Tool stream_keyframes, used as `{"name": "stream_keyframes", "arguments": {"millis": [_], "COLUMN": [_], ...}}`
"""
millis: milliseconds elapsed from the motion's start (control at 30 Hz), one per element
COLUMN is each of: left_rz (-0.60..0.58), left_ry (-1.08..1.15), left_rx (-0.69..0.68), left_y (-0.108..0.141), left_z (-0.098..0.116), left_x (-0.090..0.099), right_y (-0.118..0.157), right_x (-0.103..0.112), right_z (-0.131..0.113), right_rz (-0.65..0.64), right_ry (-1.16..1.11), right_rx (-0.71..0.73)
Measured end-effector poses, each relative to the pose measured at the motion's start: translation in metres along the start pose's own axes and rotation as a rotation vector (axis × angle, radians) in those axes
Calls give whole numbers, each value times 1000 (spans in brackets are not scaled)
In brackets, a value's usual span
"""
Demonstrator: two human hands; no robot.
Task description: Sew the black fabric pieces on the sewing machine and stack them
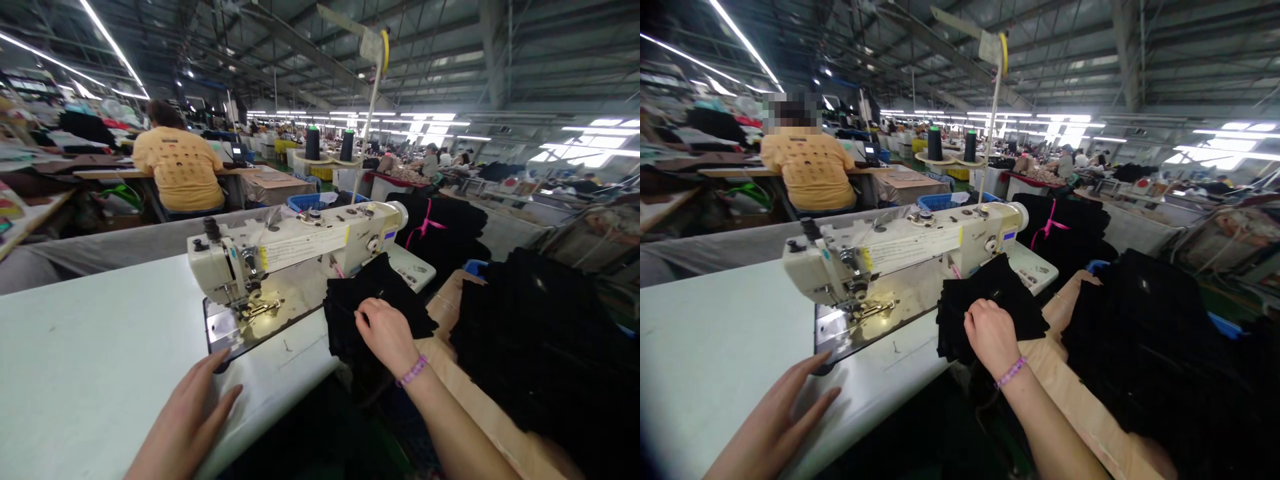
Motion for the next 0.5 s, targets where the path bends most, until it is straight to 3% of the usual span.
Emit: {"name": "stream_keyframes", "arguments": {"millis": [100,233,300,367,500], "left_rz": [-14,-79,-133,-254,-575], "left_ry": [21,148,313,622,1289], "left_rx": [-67,-43,47,173,427], "left_y": [-3,-7,-8,-7,-2], "left_z": [15,38,52,69,114], "left_x": [-3,4,7,0,-21], "right_y": [-4,-6,-1,7,35], "right_x": [5,60,92,115,123], "right_z": [9,9,-10,-39,-104], "right_rz": [66,370,491,526,491], "right_ry": [-6,-170,-264,-296,-365], "right_rx": [-58,-53,75,198,421]}}
Point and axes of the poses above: each hand's wrist, its own y-axis away from the middle knuckle, its own x-axis out of the back of the hand, z = x × y, the point moved 8 cm from there along -y, towards the middle knuckle, and after that the axes turned 3 degrees about -y, right-handed, at the moved point
